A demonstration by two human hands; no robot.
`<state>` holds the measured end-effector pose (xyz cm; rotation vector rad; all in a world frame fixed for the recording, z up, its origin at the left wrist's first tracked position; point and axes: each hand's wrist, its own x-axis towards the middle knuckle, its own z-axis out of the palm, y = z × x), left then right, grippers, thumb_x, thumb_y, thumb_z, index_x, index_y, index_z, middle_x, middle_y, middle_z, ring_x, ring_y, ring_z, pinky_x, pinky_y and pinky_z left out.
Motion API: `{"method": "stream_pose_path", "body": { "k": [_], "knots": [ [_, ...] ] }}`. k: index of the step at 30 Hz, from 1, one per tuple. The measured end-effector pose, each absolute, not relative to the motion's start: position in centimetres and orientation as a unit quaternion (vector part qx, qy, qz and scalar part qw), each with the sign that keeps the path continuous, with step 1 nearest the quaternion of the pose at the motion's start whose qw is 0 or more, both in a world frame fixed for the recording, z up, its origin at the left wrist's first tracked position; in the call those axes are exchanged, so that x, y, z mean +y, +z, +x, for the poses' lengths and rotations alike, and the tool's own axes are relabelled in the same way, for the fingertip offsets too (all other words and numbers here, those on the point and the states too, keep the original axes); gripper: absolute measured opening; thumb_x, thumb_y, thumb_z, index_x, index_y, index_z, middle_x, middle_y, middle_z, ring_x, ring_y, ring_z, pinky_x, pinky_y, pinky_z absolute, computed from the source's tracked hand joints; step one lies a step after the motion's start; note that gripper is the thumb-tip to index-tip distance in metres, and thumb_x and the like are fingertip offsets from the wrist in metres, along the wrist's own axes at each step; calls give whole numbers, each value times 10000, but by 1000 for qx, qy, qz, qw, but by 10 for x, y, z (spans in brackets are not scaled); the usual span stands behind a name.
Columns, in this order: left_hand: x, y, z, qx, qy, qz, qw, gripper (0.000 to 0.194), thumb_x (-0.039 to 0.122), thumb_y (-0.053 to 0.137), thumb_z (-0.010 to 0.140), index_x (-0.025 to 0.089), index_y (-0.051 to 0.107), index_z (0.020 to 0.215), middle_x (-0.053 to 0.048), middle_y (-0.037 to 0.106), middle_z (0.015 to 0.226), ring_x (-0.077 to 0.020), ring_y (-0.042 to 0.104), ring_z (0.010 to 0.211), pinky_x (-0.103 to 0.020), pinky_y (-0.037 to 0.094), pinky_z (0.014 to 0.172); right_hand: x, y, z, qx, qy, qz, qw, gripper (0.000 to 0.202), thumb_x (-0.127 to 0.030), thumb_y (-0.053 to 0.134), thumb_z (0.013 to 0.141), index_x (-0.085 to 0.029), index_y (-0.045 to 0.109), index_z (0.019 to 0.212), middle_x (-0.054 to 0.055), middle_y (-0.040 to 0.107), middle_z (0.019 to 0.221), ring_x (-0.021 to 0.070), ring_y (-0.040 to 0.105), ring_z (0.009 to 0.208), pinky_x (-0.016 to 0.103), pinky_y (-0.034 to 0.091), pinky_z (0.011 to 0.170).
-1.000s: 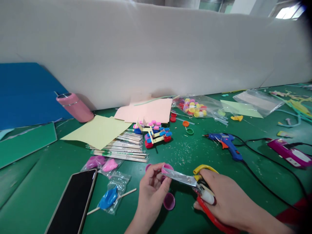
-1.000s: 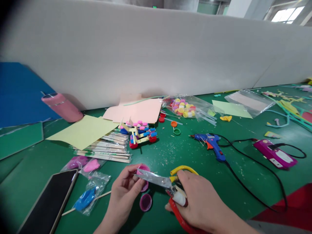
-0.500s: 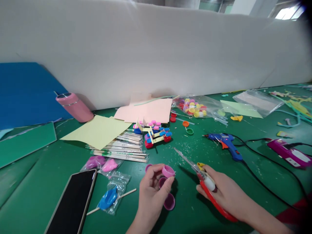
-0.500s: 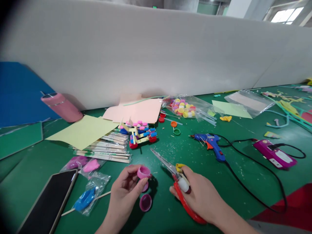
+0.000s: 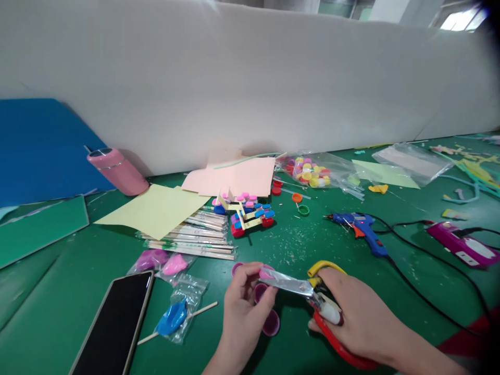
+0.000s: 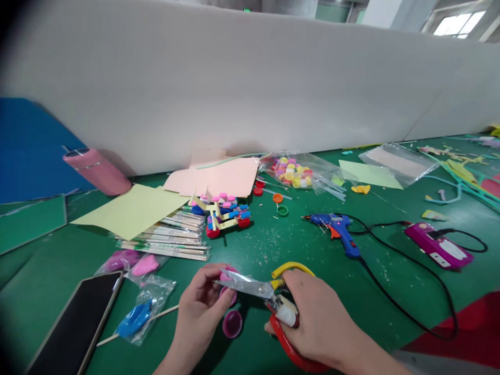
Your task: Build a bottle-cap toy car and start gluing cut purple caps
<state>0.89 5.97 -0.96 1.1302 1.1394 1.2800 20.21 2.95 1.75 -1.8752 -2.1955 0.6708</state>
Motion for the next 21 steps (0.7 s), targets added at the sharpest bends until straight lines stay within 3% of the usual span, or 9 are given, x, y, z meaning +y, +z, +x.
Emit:
{"method": "stream_pose_path", "body": {
  "k": [10, 14, 21],
  "knots": [
    [58, -15, 7, 483, 525, 468, 521, 220, 177, 666, 641, 172, 609, 853, -66, 586, 903, -166, 597, 775, -261, 491, 698, 35, 14, 207, -750, 209, -625, 50, 349, -535, 602, 652, -224, 457, 710, -9, 585, 667, 174, 516, 556, 246, 248, 476],
    [57, -17, 8, 484, 526, 468, 520, 225, 165, 679, 628, 178, 607, 841, -51, 581, 885, -158, 595, 771, -252, 491, 698, 36, 6, 207, -743, 212, -633, 44, 328, -529, 582, 681, -228, 466, 732, -5, 608, 663, 198, 554, 572, 245, 248, 482],
    [56, -15, 9, 462, 523, 469, 541, 198, 156, 621, 697, 202, 535, 870, -17, 546, 861, -137, 592, 740, -258, 488, 683, 37, 9, 212, -687, 289, -660, 98, 236, -443, 505, 773, -225, 417, 787, -20, 575, 638, 149, 498, 523, 232, 288, 466]
  ]
}}
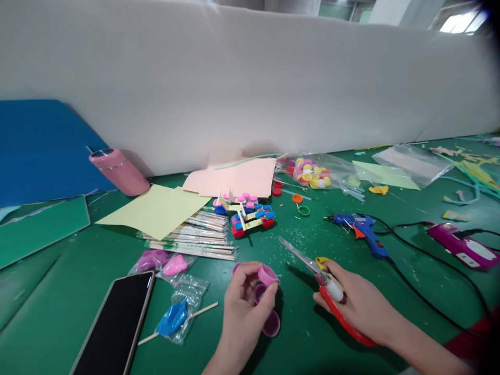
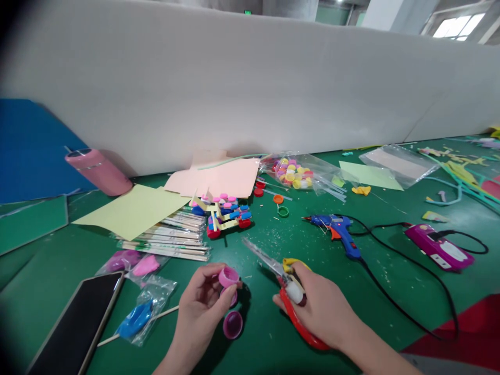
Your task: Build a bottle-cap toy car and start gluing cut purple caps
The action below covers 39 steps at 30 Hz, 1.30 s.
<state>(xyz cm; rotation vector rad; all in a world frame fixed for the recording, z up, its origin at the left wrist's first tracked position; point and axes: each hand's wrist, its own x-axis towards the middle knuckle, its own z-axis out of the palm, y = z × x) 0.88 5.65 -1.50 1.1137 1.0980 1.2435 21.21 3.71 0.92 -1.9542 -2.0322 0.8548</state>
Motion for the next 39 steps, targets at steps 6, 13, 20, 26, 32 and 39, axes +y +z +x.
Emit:
{"method": "stream_pose_path", "body": {
  "k": [6, 13, 20, 26, 32, 39],
  "knots": [
    [57, -22, 9, 445, 543, 488, 518, 267, 88, 572, 711, 232, 483, 918, 13, 504, 831, -104, 554, 715, -213, 471, 639, 28, 16, 200, -720, 288, -624, 95, 278, -406, 601, 683, -230, 428, 811, -11, 561, 753, 157, 474, 594, 243, 302, 508],
    [57, -27, 9, 471, 566, 544, 403, 322, 17, 554, 674, 246, 496, 892, 3, 474, 921, -96, 521, 812, -170, 458, 687, 24, 9, 193, -708, 288, -637, 102, 322, -435, 612, 669, -226, 441, 843, -6, 581, 768, 169, 503, 617, 253, 303, 526],
    [58, -24, 9, 451, 587, 538, 403, 313, 37, 575, 688, 253, 530, 911, -2, 468, 935, -97, 539, 818, -171, 474, 687, 23, 5, 191, -694, 289, -654, 83, 298, -451, 615, 673, -223, 466, 793, -11, 614, 712, 181, 540, 596, 245, 284, 503],
    [58, -20, 8, 429, 589, 509, 458, 241, 87, 583, 715, 243, 562, 898, -9, 487, 924, -87, 556, 741, -173, 488, 638, 21, 3, 192, -688, 285, -661, 85, 307, -449, 626, 659, -217, 462, 775, -9, 613, 700, 174, 532, 583, 240, 278, 502],
    [56, -21, 10, 420, 599, 505, 458, 225, 83, 601, 696, 231, 565, 861, -22, 509, 923, -107, 572, 735, -207, 500, 622, 19, 0, 190, -658, 418, -619, 94, 214, -370, 593, 701, -220, 449, 754, -56, 544, 611, 100, 442, 498, 200, 261, 453],
    [56, -20, 8, 438, 592, 490, 466, 250, 92, 600, 703, 236, 555, 903, -14, 495, 934, -107, 574, 782, -221, 499, 698, 21, 5, 194, -667, 432, -592, 130, 189, -390, 486, 786, -222, 404, 756, -55, 459, 627, 98, 395, 525, 195, 298, 478]
  ]
}}
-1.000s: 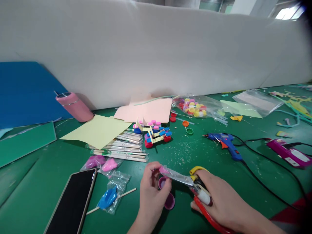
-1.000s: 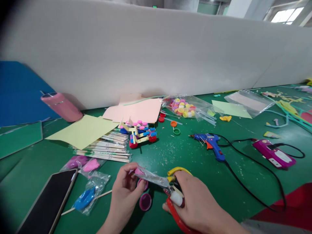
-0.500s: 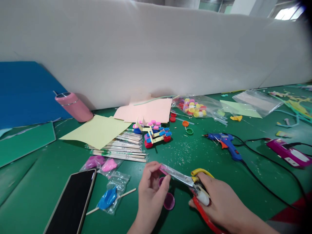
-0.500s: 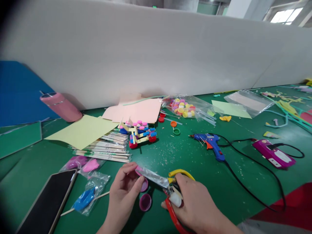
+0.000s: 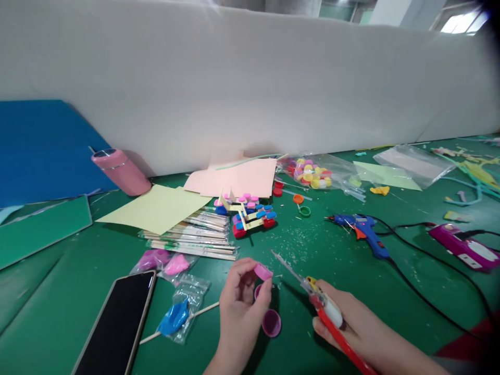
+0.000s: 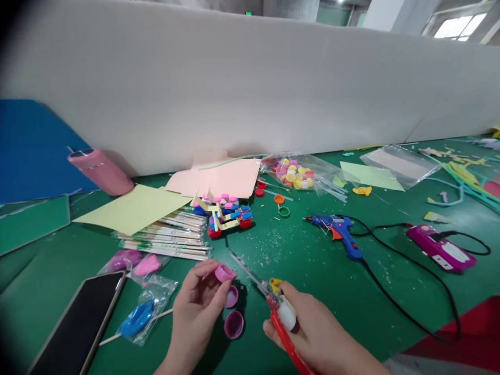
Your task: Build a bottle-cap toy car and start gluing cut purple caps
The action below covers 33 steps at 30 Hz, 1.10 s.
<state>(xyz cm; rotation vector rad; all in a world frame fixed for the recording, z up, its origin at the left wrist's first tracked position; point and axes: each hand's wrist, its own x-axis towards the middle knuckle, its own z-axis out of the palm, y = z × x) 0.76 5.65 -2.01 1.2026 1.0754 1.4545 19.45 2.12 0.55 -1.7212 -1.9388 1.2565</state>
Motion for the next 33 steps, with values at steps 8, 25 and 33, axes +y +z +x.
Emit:
{"method": "stream_pose_path", "body": {
  "k": [8, 25, 33],
  "knots": [
    [59, -21, 9, 463, 605, 513, 395, 271, 48, 602, 652, 221, 558, 856, -13, 491, 910, -115, 550, 826, -192, 488, 696, 21, 6, 193, -717, 235, -647, 111, 355, -402, 609, 665, -203, 450, 913, 33, 555, 819, 192, 506, 673, 282, 343, 569],
    [59, -20, 8, 488, 588, 565, 312, 243, 61, 615, 622, 193, 555, 817, -38, 528, 861, -159, 557, 787, -257, 499, 645, 20, 9, 189, -667, 352, -652, 77, 241, -405, 603, 684, -220, 487, 786, -12, 607, 687, 148, 508, 554, 227, 276, 478],
    [60, -21, 7, 477, 604, 556, 315, 243, 66, 624, 631, 193, 535, 818, -38, 510, 874, -151, 548, 796, -244, 500, 637, 21, 14, 191, -641, 528, -547, 105, 206, -359, 512, 771, -185, 427, 701, -53, 429, 620, 78, 330, 537, 177, 278, 469]
  ]
}}
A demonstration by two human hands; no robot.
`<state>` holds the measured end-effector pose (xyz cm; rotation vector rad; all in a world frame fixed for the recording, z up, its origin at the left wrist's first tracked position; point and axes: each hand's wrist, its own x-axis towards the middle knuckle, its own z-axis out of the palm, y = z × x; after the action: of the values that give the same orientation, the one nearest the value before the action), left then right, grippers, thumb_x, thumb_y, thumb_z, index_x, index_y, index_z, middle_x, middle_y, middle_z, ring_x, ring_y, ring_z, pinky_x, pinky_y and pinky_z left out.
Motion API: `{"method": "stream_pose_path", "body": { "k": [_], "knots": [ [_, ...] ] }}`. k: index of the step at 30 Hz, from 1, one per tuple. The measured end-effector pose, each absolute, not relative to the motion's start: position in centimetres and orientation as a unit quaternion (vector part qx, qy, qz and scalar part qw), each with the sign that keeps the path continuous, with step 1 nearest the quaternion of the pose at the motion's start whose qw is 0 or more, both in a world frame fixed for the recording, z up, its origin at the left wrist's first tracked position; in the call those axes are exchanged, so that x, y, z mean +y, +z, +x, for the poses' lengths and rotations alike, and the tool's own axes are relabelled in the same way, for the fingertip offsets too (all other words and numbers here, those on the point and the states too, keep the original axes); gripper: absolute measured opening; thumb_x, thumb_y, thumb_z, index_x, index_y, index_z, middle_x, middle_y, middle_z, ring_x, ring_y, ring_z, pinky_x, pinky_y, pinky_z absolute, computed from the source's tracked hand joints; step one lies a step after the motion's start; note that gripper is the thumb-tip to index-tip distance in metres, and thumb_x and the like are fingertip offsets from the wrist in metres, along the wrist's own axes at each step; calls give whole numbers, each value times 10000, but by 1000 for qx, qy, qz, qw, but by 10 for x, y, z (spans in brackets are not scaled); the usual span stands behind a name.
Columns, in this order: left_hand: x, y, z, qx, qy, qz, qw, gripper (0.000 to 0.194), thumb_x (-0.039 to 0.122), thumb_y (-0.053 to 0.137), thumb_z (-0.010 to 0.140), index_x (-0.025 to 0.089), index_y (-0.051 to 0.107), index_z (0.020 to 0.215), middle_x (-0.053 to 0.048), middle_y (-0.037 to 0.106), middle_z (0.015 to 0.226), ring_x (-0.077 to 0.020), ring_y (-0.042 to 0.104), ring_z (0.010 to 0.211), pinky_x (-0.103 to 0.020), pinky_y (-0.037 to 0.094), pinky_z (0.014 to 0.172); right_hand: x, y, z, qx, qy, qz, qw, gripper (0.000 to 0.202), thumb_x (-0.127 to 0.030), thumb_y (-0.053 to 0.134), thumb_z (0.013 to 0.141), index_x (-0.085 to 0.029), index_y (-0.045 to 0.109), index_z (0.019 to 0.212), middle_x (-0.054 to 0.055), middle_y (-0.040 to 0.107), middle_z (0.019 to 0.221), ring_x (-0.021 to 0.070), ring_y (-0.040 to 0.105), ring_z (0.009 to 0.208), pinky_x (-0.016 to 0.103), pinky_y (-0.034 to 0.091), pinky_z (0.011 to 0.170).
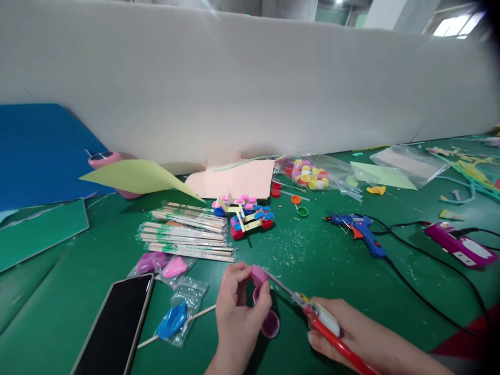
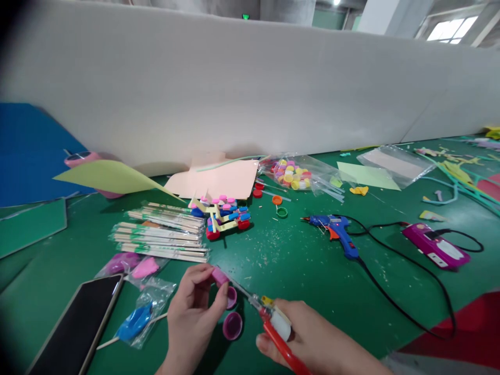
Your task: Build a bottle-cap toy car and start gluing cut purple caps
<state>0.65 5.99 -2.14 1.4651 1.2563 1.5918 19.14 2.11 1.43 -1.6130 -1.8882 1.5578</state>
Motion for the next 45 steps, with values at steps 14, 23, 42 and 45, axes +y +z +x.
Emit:
{"method": "stream_pose_path", "body": {
  "k": [14, 23, 42, 45],
  "knots": [
    [60, -18, 9, 473, 607, 543, 336, 234, 38, 580, 651, 205, 512, 799, -7, 473, 862, -97, 545, 678, -201, 487, 581, 22, 22, 184, -697, 301, -647, 71, 311, -386, 625, 626, -214, 443, 810, 3, 573, 749, 154, 490, 583, 233, 306, 502],
    [57, -21, 10, 487, 587, 555, 330, 204, 61, 590, 642, 196, 503, 768, -24, 500, 838, -137, 544, 714, -240, 483, 590, 23, 18, 181, -704, 288, -646, 73, 251, -407, 559, 692, -206, 460, 805, 35, 599, 757, 189, 535, 605, 254, 312, 516],
    [56, -18, 9, 464, 604, 540, 358, 213, 77, 605, 663, 194, 531, 824, -40, 499, 894, -132, 569, 752, -216, 494, 590, 23, 13, 189, -634, 470, -580, 201, 277, -485, 412, 814, -209, 434, 812, -16, 479, 712, 112, 444, 596, 212, 386, 548],
    [56, -17, 9, 460, 595, 535, 385, 201, 92, 598, 683, 204, 534, 837, -32, 485, 903, -121, 560, 753, -203, 489, 595, 23, 29, 189, -673, 373, -625, 132, 174, -349, 522, 745, -228, 421, 819, -28, 524, 681, 130, 443, 562, 231, 356, 517]
  ]
}}
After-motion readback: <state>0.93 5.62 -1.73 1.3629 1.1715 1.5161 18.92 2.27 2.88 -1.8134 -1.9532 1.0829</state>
